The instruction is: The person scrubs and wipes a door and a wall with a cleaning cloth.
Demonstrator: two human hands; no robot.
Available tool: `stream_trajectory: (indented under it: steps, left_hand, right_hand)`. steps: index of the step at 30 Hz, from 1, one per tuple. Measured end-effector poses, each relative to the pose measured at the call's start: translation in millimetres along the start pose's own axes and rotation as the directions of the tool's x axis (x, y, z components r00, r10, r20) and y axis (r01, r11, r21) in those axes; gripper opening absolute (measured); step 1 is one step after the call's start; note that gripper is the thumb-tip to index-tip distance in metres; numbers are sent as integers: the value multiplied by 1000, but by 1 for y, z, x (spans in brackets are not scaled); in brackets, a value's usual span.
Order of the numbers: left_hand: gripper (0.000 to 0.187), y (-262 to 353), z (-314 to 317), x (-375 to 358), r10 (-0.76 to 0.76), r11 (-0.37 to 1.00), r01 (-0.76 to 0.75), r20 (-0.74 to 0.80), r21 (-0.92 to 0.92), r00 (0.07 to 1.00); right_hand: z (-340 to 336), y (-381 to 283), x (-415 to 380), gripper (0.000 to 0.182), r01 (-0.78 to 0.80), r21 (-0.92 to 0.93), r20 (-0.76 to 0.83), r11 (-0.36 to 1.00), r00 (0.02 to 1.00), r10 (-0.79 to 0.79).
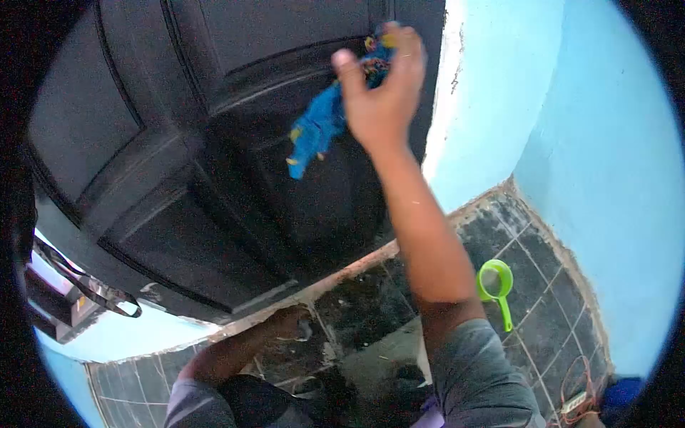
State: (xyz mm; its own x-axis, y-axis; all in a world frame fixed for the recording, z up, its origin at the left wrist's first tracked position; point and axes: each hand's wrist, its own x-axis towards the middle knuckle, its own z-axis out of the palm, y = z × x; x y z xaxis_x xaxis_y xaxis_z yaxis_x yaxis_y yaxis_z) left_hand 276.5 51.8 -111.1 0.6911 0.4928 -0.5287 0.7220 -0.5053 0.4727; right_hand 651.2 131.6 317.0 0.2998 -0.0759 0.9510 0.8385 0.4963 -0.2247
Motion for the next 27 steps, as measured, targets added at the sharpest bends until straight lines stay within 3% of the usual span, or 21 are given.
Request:
stream_trajectory:
  steps: [1,3,5,7,9,11,12,13,14,15,17,21,22,24,25,26,27]
  left_hand:
    - [77,17,-17,-8,5,998,-3,-43,59,999]
    - [77,41,-45,-20,6,991,6,-86,133,996]
    - [77,54,-60,-28,-43,995,49,-68,89,997]
    - [77,59,-71,-32,-108,994,108,-17,-10,994]
    - [78,49,-64,-33,-136,991,136,-1,5,991]
    - [80,22,-47,-26,-132,990,132,-4,44,991]
    - [81,25,-50,-31,-126,989,125,14,77,992]
    - [83,34,-54,-40,-123,987,119,31,111,992]
    - [84,39,-57,-43,-119,984,111,46,139,992]
    - [84,33,-53,-41,-116,984,108,51,140,992]
    - [85,19,-41,-34,-108,985,97,74,146,991]
    - [82,27,-51,-24,-88,994,81,98,79,991]
    - [81,19,-45,-20,-63,991,55,67,120,996]
    - [79,17,-54,-23,-36,989,33,14,141,999]
    - [78,33,-67,-34,-35,993,35,-2,116,999]
    - [77,47,-79,-43,-34,995,36,-16,90,999]
    - [77,57,-88,-48,-43,993,48,-43,108,998]
  right_hand:
    - [19,0,-19,58,67,-229,37,971,998,-60]
    - [45,1,-52,44,92,-321,-33,943,994,-108]
    - [53,-33,-67,36,15,-212,-88,977,996,-35]
    - [47,-59,-88,40,291,52,211,955,932,-296]
    - [48,-45,-96,46,279,51,278,959,918,-282]
    - [41,-5,-80,52,373,51,246,926,894,-374]
    - [33,10,-74,52,285,-109,120,952,955,-271]
    - [22,18,-69,37,62,-177,36,982,998,-57]
    - [25,30,-68,40,-78,-241,-141,967,989,45]
    - [32,35,-76,45,-268,-280,-201,922,955,217]
    - [45,0,-87,50,-289,-173,-151,942,952,265]
    - [52,-78,-128,55,20,22,152,1000,988,-23]
    - [46,-59,-135,54,28,34,326,999,945,-37]
    - [27,-26,-124,52,-41,-72,429,997,901,68]
    - [19,-18,-110,50,-126,-191,362,974,913,189]
    - [22,0,-109,55,-133,-286,142,949,973,180]
    - [27,13,-106,58,-196,-400,46,895,971,234]
